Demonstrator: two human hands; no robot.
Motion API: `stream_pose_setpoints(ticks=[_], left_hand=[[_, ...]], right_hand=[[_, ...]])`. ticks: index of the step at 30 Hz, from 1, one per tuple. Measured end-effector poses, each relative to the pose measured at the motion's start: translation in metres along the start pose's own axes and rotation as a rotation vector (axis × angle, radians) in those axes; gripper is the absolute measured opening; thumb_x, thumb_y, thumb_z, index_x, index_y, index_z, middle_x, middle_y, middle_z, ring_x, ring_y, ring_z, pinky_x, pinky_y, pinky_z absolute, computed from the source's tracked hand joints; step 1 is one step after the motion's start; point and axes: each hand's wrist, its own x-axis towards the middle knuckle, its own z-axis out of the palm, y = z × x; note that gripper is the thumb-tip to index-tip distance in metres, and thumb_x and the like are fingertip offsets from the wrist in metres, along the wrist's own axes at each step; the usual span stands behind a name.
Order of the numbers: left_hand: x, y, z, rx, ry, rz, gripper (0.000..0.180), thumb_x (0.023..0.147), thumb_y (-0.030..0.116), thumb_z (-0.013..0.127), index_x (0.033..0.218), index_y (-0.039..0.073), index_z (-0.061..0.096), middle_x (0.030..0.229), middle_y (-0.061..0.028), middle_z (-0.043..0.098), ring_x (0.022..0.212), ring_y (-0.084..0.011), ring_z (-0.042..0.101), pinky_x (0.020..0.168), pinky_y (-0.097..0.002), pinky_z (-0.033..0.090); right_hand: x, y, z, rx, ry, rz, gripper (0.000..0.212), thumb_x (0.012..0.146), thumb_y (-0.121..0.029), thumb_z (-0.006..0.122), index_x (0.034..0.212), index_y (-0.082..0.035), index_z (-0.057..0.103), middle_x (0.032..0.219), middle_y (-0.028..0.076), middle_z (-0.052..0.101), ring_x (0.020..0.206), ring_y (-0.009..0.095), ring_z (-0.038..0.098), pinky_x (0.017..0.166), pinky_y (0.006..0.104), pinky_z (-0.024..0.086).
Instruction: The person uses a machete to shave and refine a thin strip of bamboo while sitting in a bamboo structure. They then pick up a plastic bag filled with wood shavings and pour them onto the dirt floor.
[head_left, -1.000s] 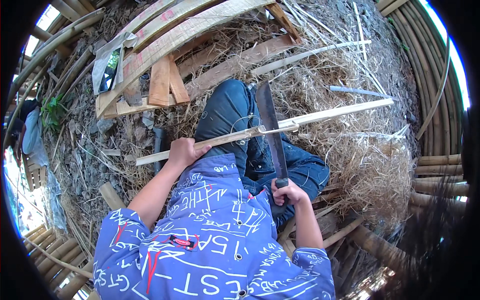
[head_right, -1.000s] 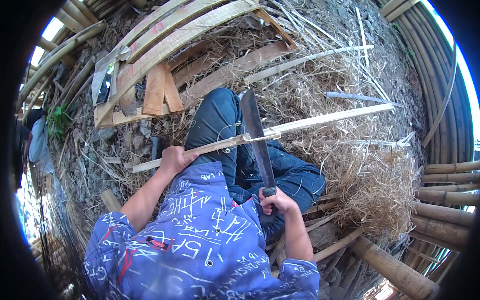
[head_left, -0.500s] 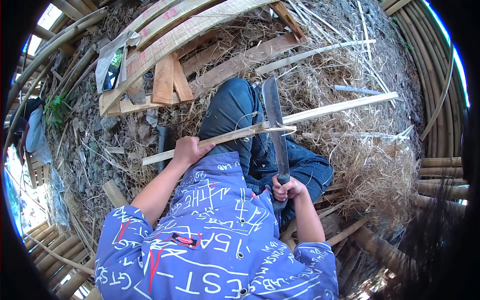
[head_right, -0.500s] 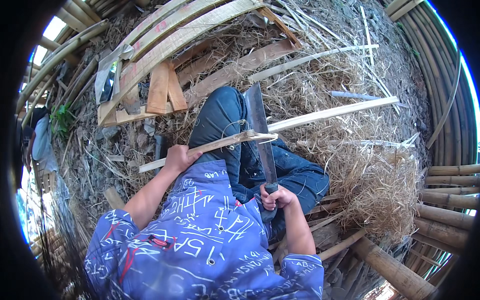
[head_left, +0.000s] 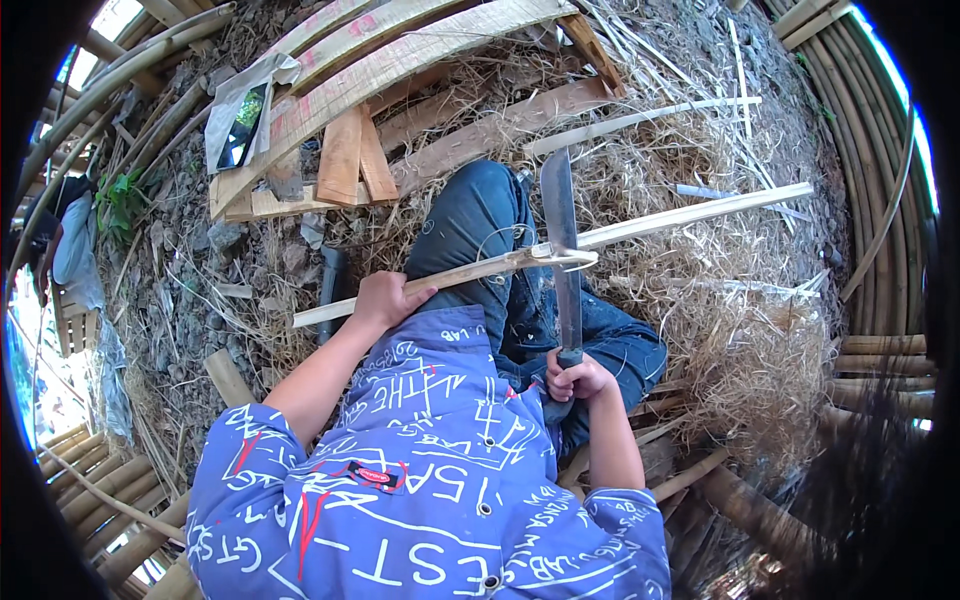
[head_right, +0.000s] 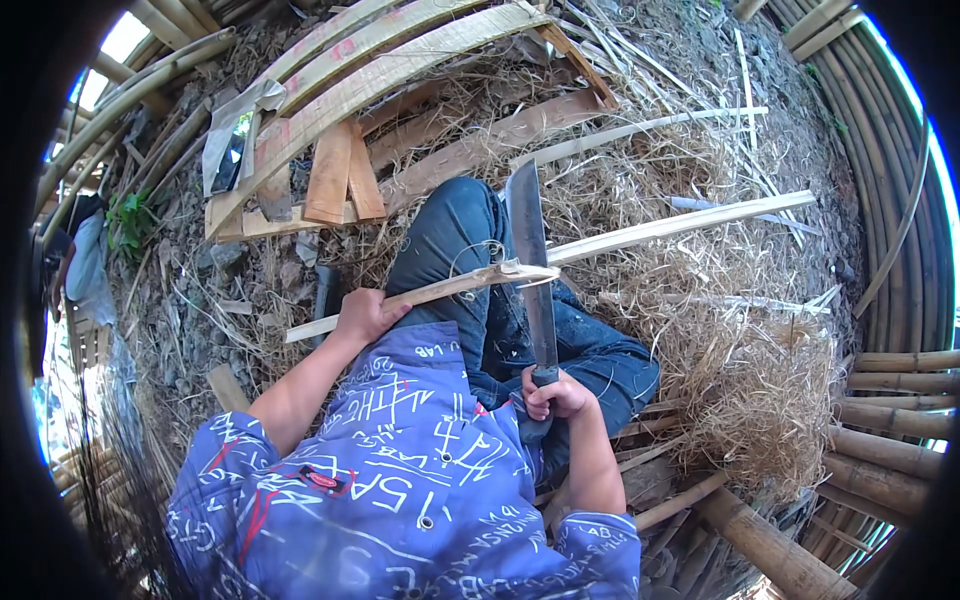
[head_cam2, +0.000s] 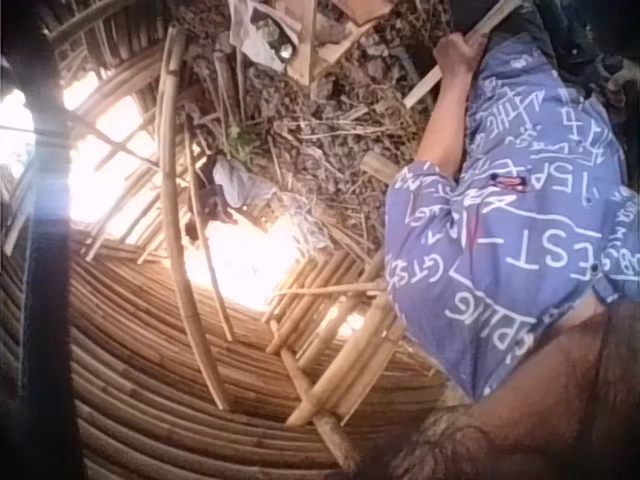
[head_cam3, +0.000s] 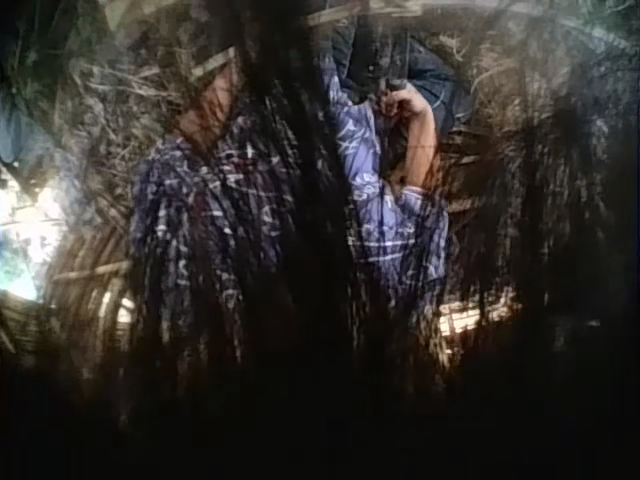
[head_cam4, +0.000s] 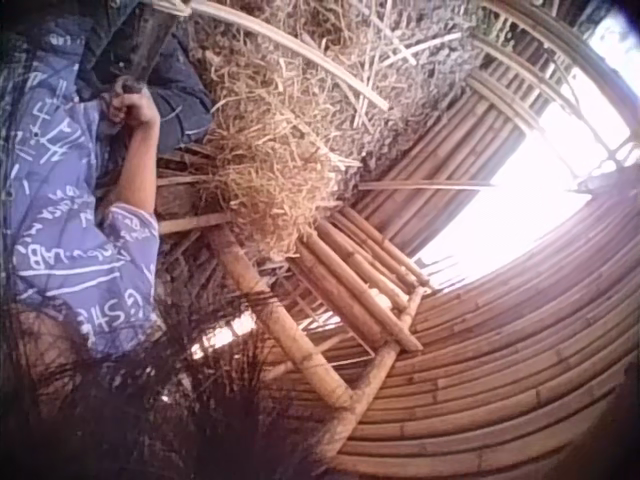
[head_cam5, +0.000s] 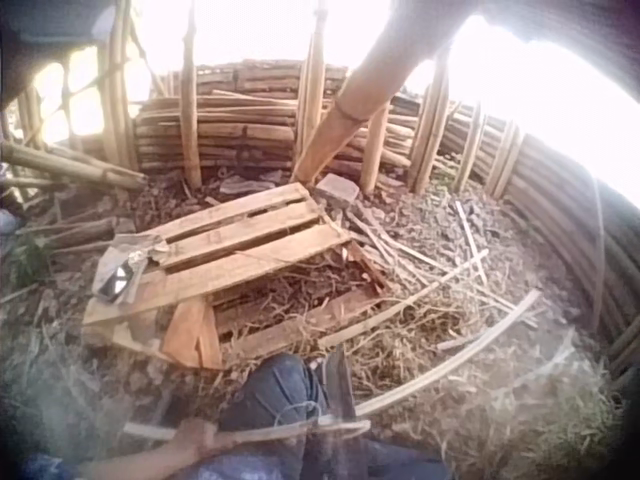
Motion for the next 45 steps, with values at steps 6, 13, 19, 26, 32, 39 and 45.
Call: stream_pose_setpoints(ticks=[6, 13, 19, 26, 32, 39, 45], left_hand=[[-0.002, 0.004, -0.008, 0.030, 0.000, -0.007, 0.077, 0.072, 0.074, 0.054, 0.058, -0.002, 0.061, 0.059, -0.0235, 0.058, 0.062, -0.0402, 0.061, 0.059, -0.0462, 0.049], [0.001, -0.001, -0.005, 0.007, 0.008, 0.060, 0.078, 0.072, 0.074, 0.053, 0.057, -0.002, 0.060, 0.058, -0.0235, 0.058, 0.061, -0.0399, 0.061, 0.058, -0.0465, 0.049], [0.003, -0.004, -0.001, -0.037, 0.026, 0.072, 0.078, 0.072, 0.073, 0.054, 0.057, -0.003, 0.060, 0.058, -0.0248, 0.057, 0.061, -0.0411, 0.060, 0.058, -0.0470, 0.049], [0.003, -0.004, 0.001, -0.015, 0.006, 0.052, 0.075, 0.072, 0.071, 0.056, 0.060, -0.003, 0.063, 0.061, -0.0233, 0.060, 0.063, -0.0385, 0.063, 0.061, -0.0446, 0.051], [0.004, -0.005, 0.004, -0.055, -0.004, 0.034, 0.073, 0.073, 0.070, 0.057, 0.061, -0.002, 0.063, 0.062, -0.0235, 0.060, 0.064, -0.0389, 0.063, 0.061, -0.0450, 0.051], [0.003, 0.001, 0.003, -0.050, 0.003, 0.006, 0.073, 0.074, 0.069, 0.056, 0.062, -0.003, 0.063, 0.063, -0.0237, 0.060, 0.064, -0.0392, 0.063, 0.062, -0.0455, 0.050], [0.002, -0.001, 0.004, -0.037, 0.006, 0.005, 0.074, 0.075, 0.069, 0.055, 0.062, -0.003, 0.063, 0.063, -0.0245, 0.060, 0.065, -0.0401, 0.062, 0.062, -0.0467, 0.049]], right_hand=[[-0.013, -0.012, 0.048, -0.487, 0.652, -0.030, 0.019, 0.067, 0.008, 0.063, 0.073, -0.003, 0.049, 0.053, 0.005, 0.047, 0.041, 0.016, 0.050, 0.041, 0.0309, 0.039], [-0.007, 0.000, 0.035, -0.180, 0.261, 0.039, 0.019, 0.068, 0.003, 0.063, 0.072, -0.004, 0.047, 0.054, 0.004, 0.046, 0.043, 0.015, 0.047, 0.042, 0.0301, 0.038], [0.000, 0.004, 0.006, -0.035, 0.066, 0.048, 0.023, 0.065, 0.001, 0.063, 0.069, -0.006, 0.042, 0.054, 0.005, 0.043, 0.043, 0.015, 0.042, 0.042, 0.0292, 0.034], [0.008, 0.007, -0.009, 0.046, -0.070, 0.053, 0.023, 0.065, 0.000, 0.064, 0.070, -0.006, 0.043, 0.053, 0.005, 0.043, 0.043, 0.014, 0.042, 0.041, 0.0293, 0.033], [0.027, 0.011, -0.016, 0.109, -0.278, 0.021, 0.022, 0.066, 0.000, 0.064, 0.069, -0.007, 0.043, 0.053, 0.003, 0.043, 0.043, 0.013, 0.042, 0.040, 0.0293, 0.033], [0.027, -0.002, -0.001, 0.100, -0.221, 0.026, 0.024, 0.066, 0.000, 0.064, 0.065, -0.007, 0.041, 0.050, 0.002, 0.040, 0.041, 0.013, 0.040, 0.042, 0.0289, 0.033], [0.022, -0.019, 0.027, -0.079, -0.084, 0.044, 0.024, 0.067, 0.000, 0.065, 0.065, -0.006, 0.042, 0.052, 0.003, 0.040, 0.042, 0.013, 0.041, 0.043, 0.0297, 0.033]])
